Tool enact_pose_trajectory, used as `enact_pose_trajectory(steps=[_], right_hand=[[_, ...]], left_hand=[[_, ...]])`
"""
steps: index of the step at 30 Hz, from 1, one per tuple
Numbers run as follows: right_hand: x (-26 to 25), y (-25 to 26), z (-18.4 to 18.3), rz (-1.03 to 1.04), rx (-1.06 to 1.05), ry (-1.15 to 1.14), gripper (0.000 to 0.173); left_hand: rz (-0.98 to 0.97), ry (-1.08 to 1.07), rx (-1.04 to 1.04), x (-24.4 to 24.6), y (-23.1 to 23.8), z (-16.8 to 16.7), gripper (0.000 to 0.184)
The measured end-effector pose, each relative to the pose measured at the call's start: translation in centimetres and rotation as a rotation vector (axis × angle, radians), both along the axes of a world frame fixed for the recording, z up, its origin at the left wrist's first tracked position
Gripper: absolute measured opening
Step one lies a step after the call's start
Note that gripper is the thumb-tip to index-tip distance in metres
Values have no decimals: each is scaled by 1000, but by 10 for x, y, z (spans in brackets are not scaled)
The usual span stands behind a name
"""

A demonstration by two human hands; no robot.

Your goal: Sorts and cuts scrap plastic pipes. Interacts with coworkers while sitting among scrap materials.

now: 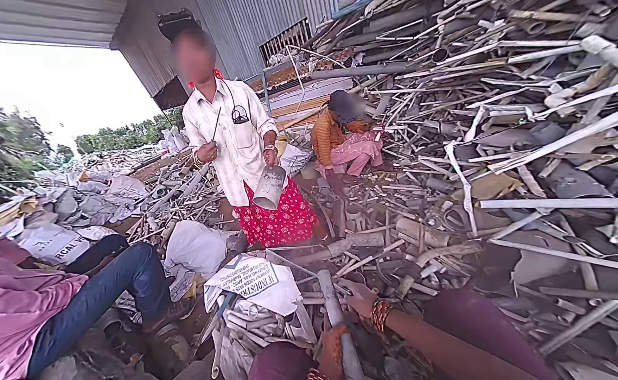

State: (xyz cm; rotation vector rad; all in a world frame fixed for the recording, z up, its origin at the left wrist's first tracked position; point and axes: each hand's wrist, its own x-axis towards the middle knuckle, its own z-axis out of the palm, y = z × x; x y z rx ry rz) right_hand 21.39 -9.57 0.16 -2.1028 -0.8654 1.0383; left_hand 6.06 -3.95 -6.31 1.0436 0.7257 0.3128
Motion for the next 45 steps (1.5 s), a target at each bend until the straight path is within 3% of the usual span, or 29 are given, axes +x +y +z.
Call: enact_pose_trajectory(steps=[3, 9, 11, 14, 18, 24, 27, 30, 34, 38, 40, 42, 45], right_hand=[[7, 25, 60, -146, 52, 117, 46], [-27, 71, 281, 80, 682, 41, 41], [-40, 75, 328, 93, 838, -12, 39], [-50, 75, 367, 115, 897, -55, 42], [-53, 77, 371, 111, 870, -83, 41], [-50, 75, 360, 95, 820, -75, 41], [-39, 79, 363, 20, 781, -159, 42], [2, 77, 403, -203, 785, -281, 46], [60, 47, 466, -529, 879, -433, 35], [78, 26, 479, -652, 931, -433, 31], [78, 24, 470, -571, 933, -453, 40], [62, 26, 447, -461, 966, -556, 43], [16, 16, 388, -213, 1121, -1008, 46]], left_hand=[[62, 14, -22, 6, -2, -4, 62], [97, -16, 25, 8, 8, -22, 33], [149, 39, 3, 4, 1, -6, 44], [149, 56, -40, 2, -2, 14, 58], [252, -94, -135, 13, 3, -4, 56], [141, -142, -101, 10, 9, -16, 51], [158, -126, -93, 4, 3, -7, 46], [170, -153, -87, -2, -2, 22, 54], [189, -142, -120, 10, 7, -8, 57], [153, -138, -96, 4, 7, -4, 53], [174, -188, -83, 1, 0, 14, 44], [184, -174, -79, 1, -6, 27, 47], [169, -128, -37, 7, 1, 13, 62]])
